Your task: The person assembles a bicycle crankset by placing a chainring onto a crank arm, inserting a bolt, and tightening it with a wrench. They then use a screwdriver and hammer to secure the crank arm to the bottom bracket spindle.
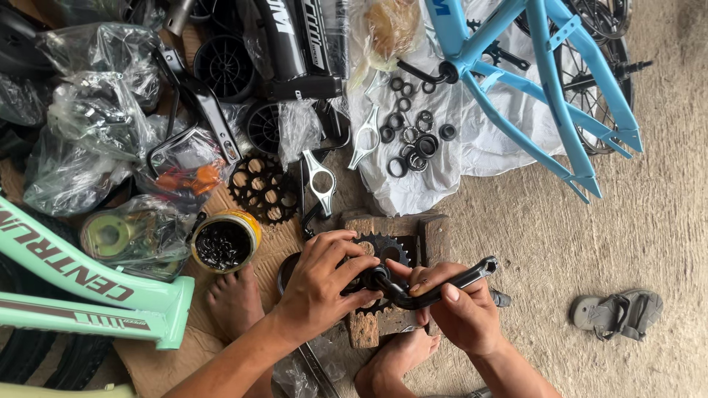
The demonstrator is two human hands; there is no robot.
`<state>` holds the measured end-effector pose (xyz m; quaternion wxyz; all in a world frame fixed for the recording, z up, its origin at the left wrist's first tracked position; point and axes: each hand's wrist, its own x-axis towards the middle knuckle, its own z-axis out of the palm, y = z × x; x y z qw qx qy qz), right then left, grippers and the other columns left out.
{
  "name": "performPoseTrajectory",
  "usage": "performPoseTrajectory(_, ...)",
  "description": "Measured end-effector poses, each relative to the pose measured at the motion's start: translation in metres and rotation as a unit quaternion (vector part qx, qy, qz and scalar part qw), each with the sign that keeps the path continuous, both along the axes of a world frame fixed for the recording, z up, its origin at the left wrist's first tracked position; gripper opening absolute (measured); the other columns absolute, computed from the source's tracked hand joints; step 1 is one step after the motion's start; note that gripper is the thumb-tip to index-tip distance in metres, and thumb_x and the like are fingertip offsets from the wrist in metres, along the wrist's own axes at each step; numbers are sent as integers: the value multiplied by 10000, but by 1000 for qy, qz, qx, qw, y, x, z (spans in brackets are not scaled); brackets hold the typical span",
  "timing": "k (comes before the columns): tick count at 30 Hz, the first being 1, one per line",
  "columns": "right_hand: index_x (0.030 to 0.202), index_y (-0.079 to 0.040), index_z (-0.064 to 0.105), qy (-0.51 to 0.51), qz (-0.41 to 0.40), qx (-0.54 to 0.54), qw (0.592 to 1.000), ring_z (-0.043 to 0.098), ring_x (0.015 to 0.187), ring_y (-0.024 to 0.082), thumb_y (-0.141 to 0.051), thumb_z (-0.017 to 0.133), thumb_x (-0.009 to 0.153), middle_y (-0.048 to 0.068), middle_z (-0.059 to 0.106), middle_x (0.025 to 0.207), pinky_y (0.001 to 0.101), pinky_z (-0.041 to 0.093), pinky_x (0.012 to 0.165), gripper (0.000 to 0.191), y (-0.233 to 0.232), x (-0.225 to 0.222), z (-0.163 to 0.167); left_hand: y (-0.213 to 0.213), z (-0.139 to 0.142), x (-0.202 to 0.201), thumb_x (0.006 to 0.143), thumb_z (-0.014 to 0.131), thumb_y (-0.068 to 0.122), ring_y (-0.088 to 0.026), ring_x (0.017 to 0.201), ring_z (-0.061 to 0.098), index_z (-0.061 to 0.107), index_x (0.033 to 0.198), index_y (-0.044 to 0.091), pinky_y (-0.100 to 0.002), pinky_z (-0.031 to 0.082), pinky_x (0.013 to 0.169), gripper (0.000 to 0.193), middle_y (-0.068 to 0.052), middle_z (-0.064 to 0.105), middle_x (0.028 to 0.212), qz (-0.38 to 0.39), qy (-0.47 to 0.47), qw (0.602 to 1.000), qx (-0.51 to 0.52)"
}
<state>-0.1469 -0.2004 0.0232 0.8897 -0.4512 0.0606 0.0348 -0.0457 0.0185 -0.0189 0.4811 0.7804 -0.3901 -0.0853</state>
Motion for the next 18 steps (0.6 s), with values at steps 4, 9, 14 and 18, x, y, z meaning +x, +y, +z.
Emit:
performPoseTrajectory(4, 1077, 58, 704, 2, 0, -16, 1000, 639, 712, 228, -234, 611, 1076, 122, 665, 747, 657, 232, 1326, 306, 1, -2, 2, -1, 3, -2, 714, 918, 346, -327, 1243, 569, 709, 1067, 58, -496, 440, 1069, 501, -83, 641, 1084, 15, 4, 1000, 2)
performPoseTrajectory(9, 1063, 56, 684, 19, -16, -19, 1000, 654, 693, 222, -237, 624, 1042, 152, 668, 842, 658, 232, 1308, 299, 2, -4, 1, -3, 7, -1, 692, 917, 295, -333, 1264, 548, 703, 1047, 62, -500, 439, 1069, 476, -91, 618, 1097, 23, 24, 999, 19)
performPoseTrajectory(14, 1100, 86, 695, 0, -3, -36, 999, 657, 712, 226, -241, 621, 1082, 128, 679, 819, 637, 240, 1345, 336, -1, -8, -2, -5, 8, -2, 720, 911, 291, -342, 1301, 516, 704, 1092, 81, -496, 439, 1124, 475, -88, 560, 1148, 29, 26, 999, 14)
performPoseTrajectory(18, 1094, 105, 692, 15, -13, -6, 1000, 659, 759, 267, -235, 620, 1079, 168, 689, 875, 596, 324, 1162, 348, -5, -13, -7, -3, 8, -1, 746, 894, 269, -352, 1341, 495, 723, 1160, 107, -503, 402, 1148, 476, -76, 565, 1197, 18, 10, 1000, 17)
